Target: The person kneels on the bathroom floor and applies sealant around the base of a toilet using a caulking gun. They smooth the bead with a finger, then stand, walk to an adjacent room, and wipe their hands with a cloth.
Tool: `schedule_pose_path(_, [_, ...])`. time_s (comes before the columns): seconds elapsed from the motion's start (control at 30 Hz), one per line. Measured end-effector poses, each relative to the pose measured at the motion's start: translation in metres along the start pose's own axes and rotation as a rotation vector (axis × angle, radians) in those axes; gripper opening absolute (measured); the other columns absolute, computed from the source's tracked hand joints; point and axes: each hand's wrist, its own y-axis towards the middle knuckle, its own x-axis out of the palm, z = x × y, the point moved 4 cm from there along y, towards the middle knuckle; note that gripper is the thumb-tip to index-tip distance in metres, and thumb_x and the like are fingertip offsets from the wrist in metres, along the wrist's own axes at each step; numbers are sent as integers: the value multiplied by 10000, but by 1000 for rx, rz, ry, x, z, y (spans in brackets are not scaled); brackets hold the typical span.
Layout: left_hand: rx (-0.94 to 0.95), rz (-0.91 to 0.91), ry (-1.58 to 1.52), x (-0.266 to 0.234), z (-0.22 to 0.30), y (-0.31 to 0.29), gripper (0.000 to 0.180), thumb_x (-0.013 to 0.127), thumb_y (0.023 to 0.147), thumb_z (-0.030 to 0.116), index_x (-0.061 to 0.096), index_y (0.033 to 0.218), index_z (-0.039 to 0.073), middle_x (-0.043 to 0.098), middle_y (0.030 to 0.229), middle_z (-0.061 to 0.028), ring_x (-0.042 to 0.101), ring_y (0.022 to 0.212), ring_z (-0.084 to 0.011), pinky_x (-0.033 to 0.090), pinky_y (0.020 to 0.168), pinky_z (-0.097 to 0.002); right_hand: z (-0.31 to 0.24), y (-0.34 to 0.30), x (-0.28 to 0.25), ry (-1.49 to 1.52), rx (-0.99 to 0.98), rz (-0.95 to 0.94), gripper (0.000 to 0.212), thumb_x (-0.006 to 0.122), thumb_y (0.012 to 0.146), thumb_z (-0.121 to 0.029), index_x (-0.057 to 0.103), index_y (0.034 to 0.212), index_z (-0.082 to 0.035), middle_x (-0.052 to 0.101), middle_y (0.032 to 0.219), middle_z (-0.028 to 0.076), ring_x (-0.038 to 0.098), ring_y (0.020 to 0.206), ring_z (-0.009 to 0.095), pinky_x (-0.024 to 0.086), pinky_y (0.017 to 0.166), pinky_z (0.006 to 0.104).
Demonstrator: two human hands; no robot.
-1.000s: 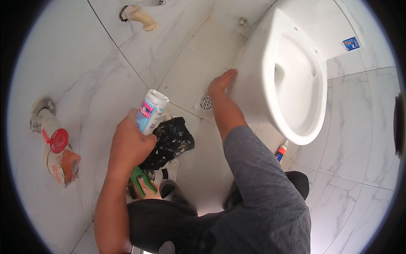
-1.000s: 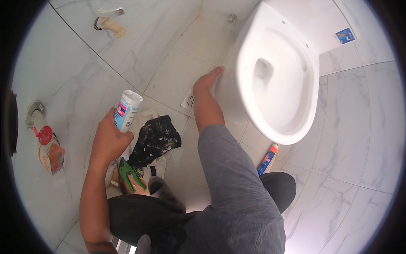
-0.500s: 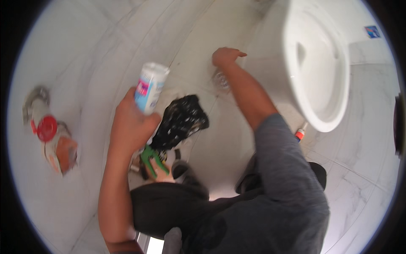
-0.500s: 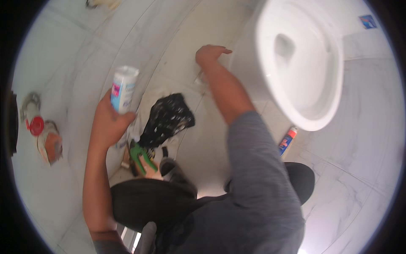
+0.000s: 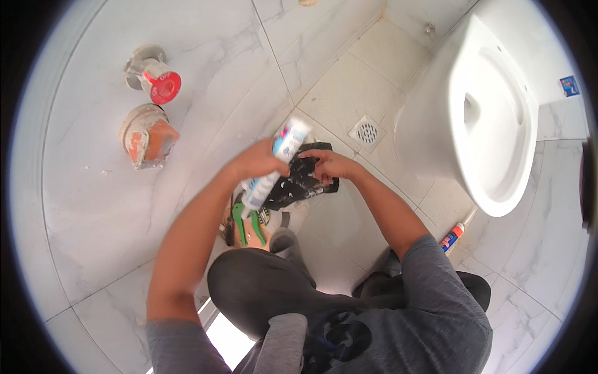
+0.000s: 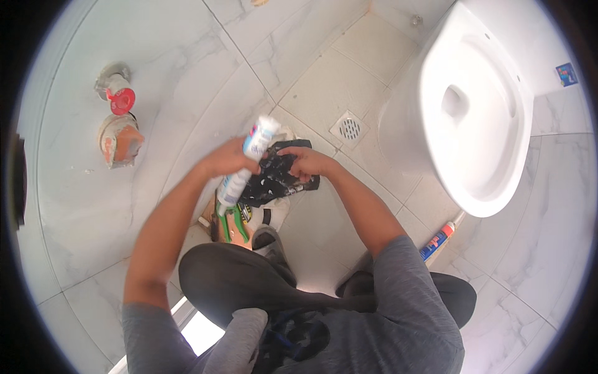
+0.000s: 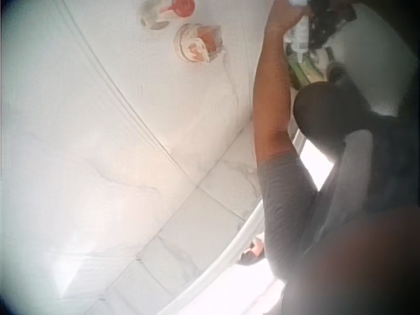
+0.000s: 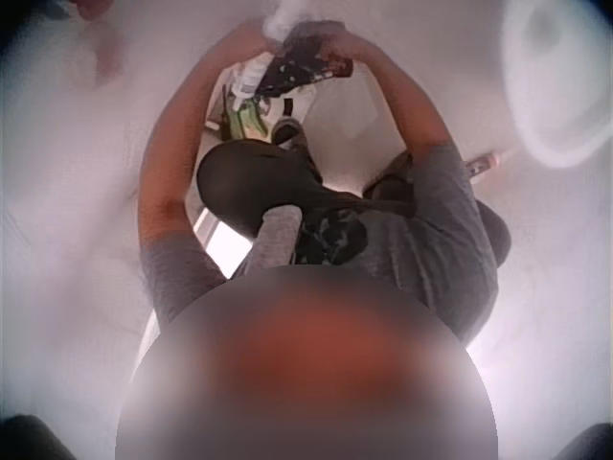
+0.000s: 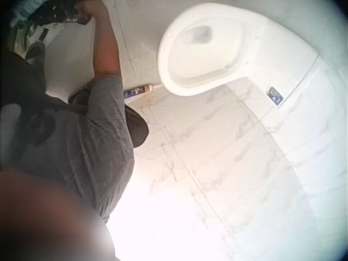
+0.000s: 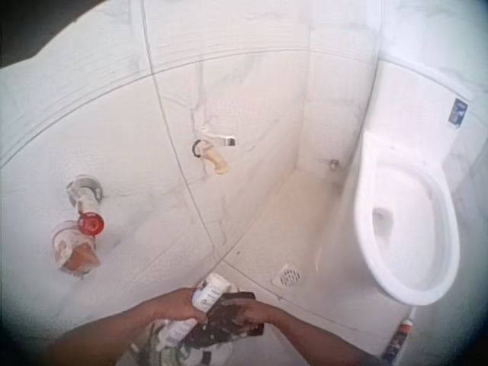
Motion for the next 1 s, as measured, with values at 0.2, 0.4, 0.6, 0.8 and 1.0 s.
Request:
schedule_pose_path(0.2, [85,-41,-284,29,-86,27,909,786,662,49,442,1503,27,626,1332,-128,583,1241,-261,417,1096,-369,-21,22,-15,-241,226,-146,889,664,778,-49,405,1593,-288,630,729,69,586,533,167,487,477,314])
schedule_pose_path(0.4, [-59,-60,-151,40,-111,55,1179,785,645,89,161,1644,57,553,1436,-225,548,1312,-328,399,1125,-373,-17,34,-11,-981,127,-39,853,672,795,-120,426,1575,-361,661,746,66,651,593,220,518,520,339])
schedule_pose_path(0.6, [-57,-22,11,44,-139,67,1251,804,619,200,113,1649,37,448,1554,-270,465,1426,-363,355,1170,-363,2,42,2,-1577,36,229,585,683,913,-290,550,1478,-366,724,829,32,744,757,250,561,560,379])
schedule_pose_path(0.8, [-103,-15,25,39,-137,67,1210,797,614,190,172,1639,35,440,1564,-257,462,1427,-365,352,1174,-367,-9,46,19,-1574,345,304,356,600,992,-365,679,1335,-309,742,840,68,749,807,271,566,619,394])
schedule_pose_path(1.0, [-96,-59,-122,36,-134,68,1131,802,613,177,282,1612,72,542,1471,-230,521,1359,-346,396,1129,-387,-51,38,-5,-1376,69,-63,463,693,786,-139,750,1239,-216,712,780,47,665,602,211,516,513,363])
